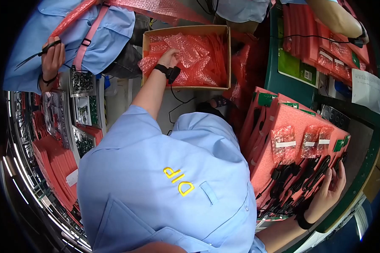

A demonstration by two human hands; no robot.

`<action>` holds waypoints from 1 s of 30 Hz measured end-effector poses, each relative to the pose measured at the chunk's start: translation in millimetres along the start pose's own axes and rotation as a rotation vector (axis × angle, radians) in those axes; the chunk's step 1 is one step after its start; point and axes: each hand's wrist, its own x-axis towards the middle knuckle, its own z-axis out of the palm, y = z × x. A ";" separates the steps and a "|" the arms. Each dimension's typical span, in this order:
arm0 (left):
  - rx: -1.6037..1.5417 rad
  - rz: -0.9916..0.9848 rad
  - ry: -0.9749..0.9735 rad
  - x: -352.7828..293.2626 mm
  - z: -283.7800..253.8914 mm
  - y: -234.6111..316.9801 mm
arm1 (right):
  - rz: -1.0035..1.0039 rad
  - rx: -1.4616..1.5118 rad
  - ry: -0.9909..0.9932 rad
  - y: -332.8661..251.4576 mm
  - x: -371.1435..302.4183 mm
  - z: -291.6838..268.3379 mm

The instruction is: The person picks up a circuit board and a cable, inserts them into a red bubble wrap bag, and places the packaged item onto a pink foam board, repeating the process for several units.

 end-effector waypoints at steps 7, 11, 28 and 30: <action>0.060 0.014 -0.468 -29.8 121.6 51.1 | 0.097 0.131 -0.018 8.5 25.3 -30.5; 0.226 0.050 -0.584 -89.6 253.1 73.4 | 0.008 -0.121 0.018 30.3 80.5 -38.1; 1.155 1.380 -1.126 -245.2 571.5 -54.6 | 0.072 0.455 0.369 114.0 62.6 -5.1; 1.012 0.735 -1.297 -241.2 581.2 -84.5 | 0.040 0.501 0.378 100.2 43.1 -8.1</action>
